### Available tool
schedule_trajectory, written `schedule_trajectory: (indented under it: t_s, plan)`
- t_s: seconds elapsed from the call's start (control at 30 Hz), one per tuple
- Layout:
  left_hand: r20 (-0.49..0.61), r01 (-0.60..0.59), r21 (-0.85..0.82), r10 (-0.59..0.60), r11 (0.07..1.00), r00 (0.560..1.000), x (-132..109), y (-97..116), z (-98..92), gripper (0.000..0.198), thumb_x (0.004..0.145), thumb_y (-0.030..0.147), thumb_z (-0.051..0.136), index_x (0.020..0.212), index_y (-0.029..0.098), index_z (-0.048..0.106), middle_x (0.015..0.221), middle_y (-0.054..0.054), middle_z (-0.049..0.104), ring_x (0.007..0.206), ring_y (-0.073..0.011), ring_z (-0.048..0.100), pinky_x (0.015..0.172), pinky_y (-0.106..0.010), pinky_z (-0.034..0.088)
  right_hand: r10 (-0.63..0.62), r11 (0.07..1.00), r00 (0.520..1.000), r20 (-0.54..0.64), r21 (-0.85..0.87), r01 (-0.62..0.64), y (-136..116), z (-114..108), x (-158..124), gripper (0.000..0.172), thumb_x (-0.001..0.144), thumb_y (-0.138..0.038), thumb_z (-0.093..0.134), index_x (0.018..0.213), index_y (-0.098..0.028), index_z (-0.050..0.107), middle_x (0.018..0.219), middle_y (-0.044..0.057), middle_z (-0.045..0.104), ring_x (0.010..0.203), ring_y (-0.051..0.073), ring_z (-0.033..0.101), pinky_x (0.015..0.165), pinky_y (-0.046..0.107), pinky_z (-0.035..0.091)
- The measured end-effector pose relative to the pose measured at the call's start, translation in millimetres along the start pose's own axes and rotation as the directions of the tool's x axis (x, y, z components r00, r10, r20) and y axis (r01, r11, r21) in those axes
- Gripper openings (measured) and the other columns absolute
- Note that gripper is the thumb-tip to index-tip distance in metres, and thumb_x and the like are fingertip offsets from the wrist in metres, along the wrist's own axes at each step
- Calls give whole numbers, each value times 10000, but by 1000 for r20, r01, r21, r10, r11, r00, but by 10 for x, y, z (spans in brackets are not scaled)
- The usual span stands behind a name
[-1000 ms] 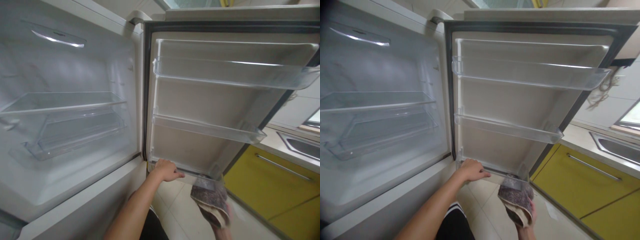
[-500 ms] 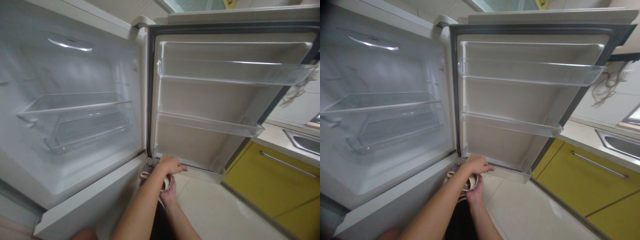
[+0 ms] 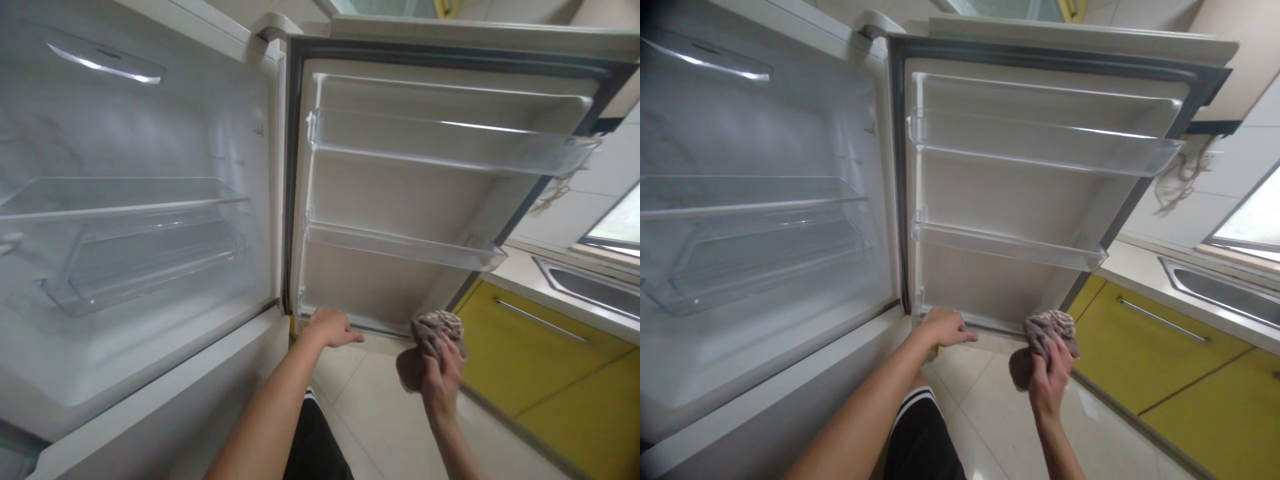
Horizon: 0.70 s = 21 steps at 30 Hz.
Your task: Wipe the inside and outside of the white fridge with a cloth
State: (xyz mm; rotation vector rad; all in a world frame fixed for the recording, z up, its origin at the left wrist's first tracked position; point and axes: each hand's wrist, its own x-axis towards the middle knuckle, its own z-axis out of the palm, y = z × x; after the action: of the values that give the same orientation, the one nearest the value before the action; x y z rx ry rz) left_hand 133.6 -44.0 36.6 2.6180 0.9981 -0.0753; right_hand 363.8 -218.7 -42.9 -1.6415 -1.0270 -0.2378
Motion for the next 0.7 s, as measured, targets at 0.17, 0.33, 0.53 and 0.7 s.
schedule_trajectory:
  t_s: [0.17,0.33,0.53,0.7]
  plan:
    - [-65,-29,23,30,999,997,-17,21,41,352,861,617,776,970,299,880,977,-115,844,991,-325,785,849,-382,556,-198,851,733,651,-257,459,-819,170,366,457,923,-361,454,1265,-221,722,1311,110,676,1225,294,575,1054,438,404]
    - [-223,-104,52,113,993,968,-295,-205,63,278,874,435,830,1070,238,832,1109,-131,814,1134,-335,743,1034,-456,534,112,888,368,923,-259,380,-1085,286,845,478,977,-569,536,1243,-204,695,1178,106,732,1037,272,690,853,326,467]
    - [-703,-41,-193,-109,980,703,-720,-959,540,925,812,190,862,1626,305,438,1668,-121,482,1568,-344,413,1293,-568,342,43,740,412,910,-306,599,-1346,775,563,767,718,-774,865,1234,-226,712,1108,140,762,1020,369,739,822,357,516]
    - [-660,-251,-559,-241,790,712,-658,-1146,1104,1203,732,13,754,1721,351,159,1729,-114,404,1567,-291,444,1300,-535,359,-150,749,450,881,-196,633,-1945,1481,110,465,947,-631,727,1140,-208,743,1044,137,768,954,334,758,798,354,529]
